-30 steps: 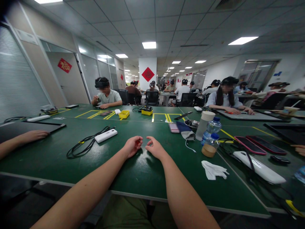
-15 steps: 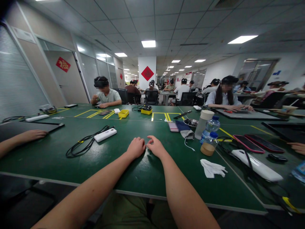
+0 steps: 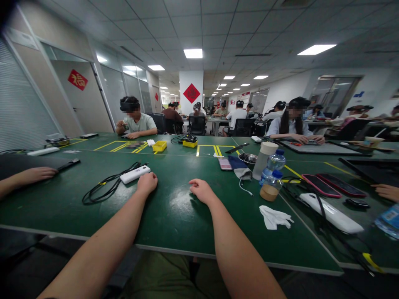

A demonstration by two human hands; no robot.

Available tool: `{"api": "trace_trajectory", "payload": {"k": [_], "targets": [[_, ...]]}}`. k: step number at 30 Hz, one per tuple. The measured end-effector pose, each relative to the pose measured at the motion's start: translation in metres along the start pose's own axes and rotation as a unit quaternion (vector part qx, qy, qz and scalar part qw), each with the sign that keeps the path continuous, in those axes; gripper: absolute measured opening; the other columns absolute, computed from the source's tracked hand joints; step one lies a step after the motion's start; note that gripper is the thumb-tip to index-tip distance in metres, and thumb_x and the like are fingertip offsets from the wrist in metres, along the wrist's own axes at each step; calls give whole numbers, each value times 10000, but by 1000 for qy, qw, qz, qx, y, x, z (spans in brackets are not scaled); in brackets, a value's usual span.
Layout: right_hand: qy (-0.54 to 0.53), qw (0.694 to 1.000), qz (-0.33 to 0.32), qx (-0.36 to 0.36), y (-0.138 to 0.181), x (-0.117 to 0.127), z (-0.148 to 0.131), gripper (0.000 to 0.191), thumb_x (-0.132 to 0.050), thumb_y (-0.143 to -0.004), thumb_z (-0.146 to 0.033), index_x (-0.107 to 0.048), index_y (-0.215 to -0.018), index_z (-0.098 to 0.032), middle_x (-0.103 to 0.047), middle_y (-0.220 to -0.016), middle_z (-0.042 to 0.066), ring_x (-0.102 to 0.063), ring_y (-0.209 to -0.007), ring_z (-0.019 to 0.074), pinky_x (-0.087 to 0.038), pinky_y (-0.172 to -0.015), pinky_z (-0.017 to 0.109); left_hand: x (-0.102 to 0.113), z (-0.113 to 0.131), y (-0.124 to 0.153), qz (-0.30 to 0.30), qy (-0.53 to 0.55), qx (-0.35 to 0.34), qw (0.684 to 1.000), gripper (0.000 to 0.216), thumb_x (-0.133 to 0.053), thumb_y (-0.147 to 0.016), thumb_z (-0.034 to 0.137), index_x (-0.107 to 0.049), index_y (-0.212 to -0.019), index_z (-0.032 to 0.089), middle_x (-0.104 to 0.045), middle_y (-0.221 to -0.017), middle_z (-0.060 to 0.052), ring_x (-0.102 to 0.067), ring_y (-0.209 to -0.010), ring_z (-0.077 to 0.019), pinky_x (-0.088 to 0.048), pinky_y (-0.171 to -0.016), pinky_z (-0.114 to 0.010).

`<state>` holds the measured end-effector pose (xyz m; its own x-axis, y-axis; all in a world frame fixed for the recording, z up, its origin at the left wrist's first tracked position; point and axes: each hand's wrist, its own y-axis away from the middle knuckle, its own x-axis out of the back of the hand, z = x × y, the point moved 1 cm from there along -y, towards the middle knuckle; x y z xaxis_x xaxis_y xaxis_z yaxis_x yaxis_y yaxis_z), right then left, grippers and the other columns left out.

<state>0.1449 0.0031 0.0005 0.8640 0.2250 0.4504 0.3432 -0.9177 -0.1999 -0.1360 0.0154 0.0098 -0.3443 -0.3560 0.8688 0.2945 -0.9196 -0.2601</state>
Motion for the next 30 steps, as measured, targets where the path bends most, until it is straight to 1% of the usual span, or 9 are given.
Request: {"api": "trace_trajectory", "payload": {"k": [3, 7, 10, 13, 16, 18, 23, 28, 30], "targets": [[0, 1000, -2, -1, 0, 1, 1, 291, -563, -711, -188, -629, -991, -150, -599, -705, -5, -558, -584, 108, -447, -609, 243, 1, -4, -2, 16, 48, 32, 998, 152, -536, -776, 254, -625, -811, 136, -605, -876, -149, -527, -907, -293, -364, -789, -400], [2, 1000, -1, 4, 0, 2, 0, 286, -565, -717, -191, -634, -991, -148, -598, -714, -2, -557, -582, 109, -450, -610, 249, -7, 10, -1, 0, 121, -7, 993, 188, -542, -786, 300, -618, -792, 129, -619, -840, -128, -533, -875, -253, -373, -790, -352], [4, 1000, 0, 4, 0, 2, -1, 284, -567, -722, -190, -635, -994, -148, -598, -719, -3, -558, -585, 108, -450, -602, 245, -15, 34, 9, -42, 154, -69, 985, 216, -542, -797, 348, -629, -837, 155, -644, -863, -87, -559, -819, -204, -400, -761, -293], [4, 1000, 0, -2, 1, 1, -3, 279, -572, -722, -187, -635, -991, -150, -601, -696, -7, -557, -579, 111, -450, -595, 245, -23, 65, 29, -99, 221, -189, 952, 266, -519, -816, 373, -632, -942, 167, -645, -961, -91, -575, -873, -205, -420, -787, -289], [1, 1000, 2, -1, 1, 1, -4, 272, -563, -728, -192, -635, -986, -147, -619, -695, 4, -560, -585, 121, -448, -598, 253, -30, 94, 52, -136, 206, -289, 925, 280, -536, -800, 300, -620, -1033, 169, -631, -1014, -99, -569, -924, -220, -423, -832, -307], [25, 1000, 11, 9, 1, 2, -5, 237, -553, -725, -183, -649, -939, -152, -637, -718, 16, -564, -610, 129, -443, -617, 260, -32, 105, 62, -136, 163, -324, 922, 282, -535, -778, 217, -622, -1040, 159, -619, -1012, -112, -554, -951, -233, -411, -869, -322], [169, 984, 54, 29, 1, 5, -4, 160, -586, -684, -158, -679, -811, -188, -638, -762, 31, -556, -686, 155, -420, -672, 279, -34, 107, 67, -102, 91, -320, 937, 293, -457, -798, 135, -650, -1019, 152, -598, -1015, -138, -523, -984, -260, -379, -918, -366], [238, 967, 80, 32, 0, 6, -1, 188, -642, -672, -201, -690, -853, -188, -601, -854, 73, -550, -738, 173, -413, -702, 291, -35, 104, 63, -116, 83, -341, 929, 296, -413, -822, 118, -675, -953, 167, -589, -947, -111, -544, -906, -223, -409, -864, -328], [245, 966, 72, 36, 0, 7, 0, 217, -656, -673, -224, -695, -884, -190, -601, -875, 80, -555, -763, 180, -407, -712, 290, -35, 105, 63, -117, 94, -350, 925, 285, -422, -831, 133, -668, -972, 168, -585, -934, -101, -550, -889, -211, -419, -849, -313]]}}
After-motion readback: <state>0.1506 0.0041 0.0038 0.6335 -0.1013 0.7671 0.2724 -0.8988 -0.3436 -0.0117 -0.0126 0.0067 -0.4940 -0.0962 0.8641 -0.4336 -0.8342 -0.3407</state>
